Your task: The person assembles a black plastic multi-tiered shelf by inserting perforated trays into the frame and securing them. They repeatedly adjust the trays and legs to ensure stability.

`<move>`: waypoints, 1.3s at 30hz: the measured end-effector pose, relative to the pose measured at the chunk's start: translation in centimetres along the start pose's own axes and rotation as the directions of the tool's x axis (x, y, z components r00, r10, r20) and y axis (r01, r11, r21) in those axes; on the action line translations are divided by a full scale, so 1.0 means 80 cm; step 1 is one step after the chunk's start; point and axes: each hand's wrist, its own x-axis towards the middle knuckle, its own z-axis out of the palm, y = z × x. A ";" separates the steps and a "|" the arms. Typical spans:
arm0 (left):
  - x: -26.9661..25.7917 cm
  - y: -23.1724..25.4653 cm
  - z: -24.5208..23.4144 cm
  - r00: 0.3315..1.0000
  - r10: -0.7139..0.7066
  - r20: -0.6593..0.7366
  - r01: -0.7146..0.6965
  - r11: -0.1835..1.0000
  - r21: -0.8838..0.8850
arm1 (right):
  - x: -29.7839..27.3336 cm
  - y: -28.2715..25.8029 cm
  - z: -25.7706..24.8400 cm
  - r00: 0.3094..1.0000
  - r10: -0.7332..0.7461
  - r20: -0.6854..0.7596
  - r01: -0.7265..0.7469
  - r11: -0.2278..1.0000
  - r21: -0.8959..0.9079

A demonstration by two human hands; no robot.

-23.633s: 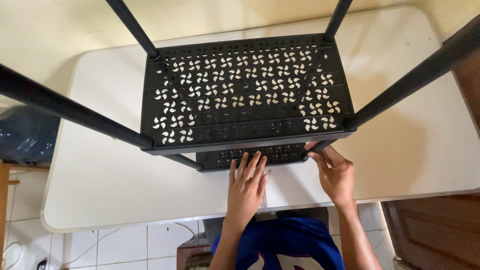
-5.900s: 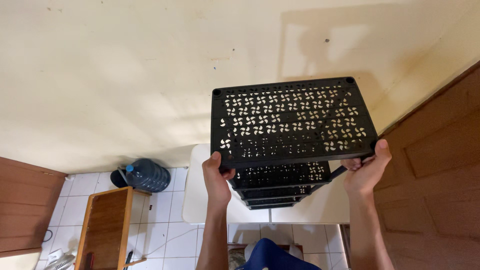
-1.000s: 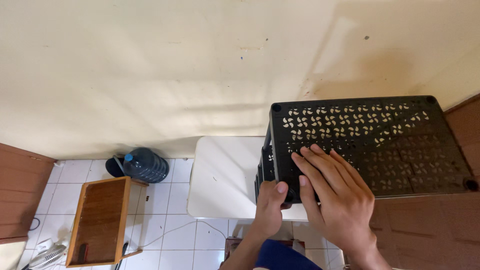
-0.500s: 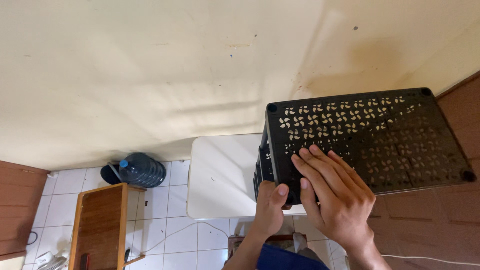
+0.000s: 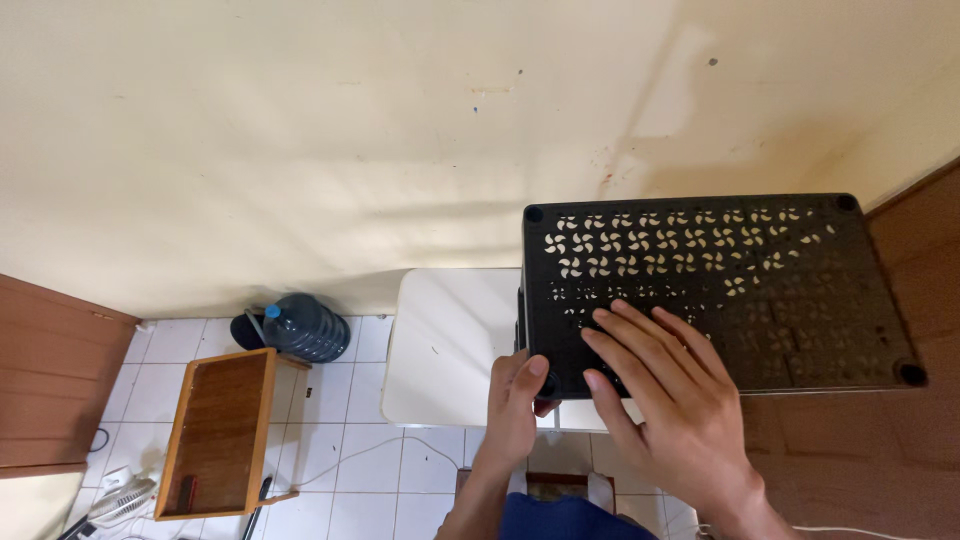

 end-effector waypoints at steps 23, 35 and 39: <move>-0.009 0.115 0.104 0.763 0.552 0.336 -0.417 0.023 0.909 | -0.044 0.057 -0.037 0.979 0.204 0.010 -0.205 0.977 0.058; -0.029 0.096 0.098 0.758 0.616 0.213 -0.218 -0.069 0.974 | -0.039 0.082 -0.039 0.985 0.150 -0.087 -0.158 0.983 -0.093; -0.033 0.096 0.097 0.778 0.593 0.205 -0.198 -0.077 0.977 | -0.039 0.083 -0.038 0.984 0.161 -0.070 -0.167 0.982 -0.084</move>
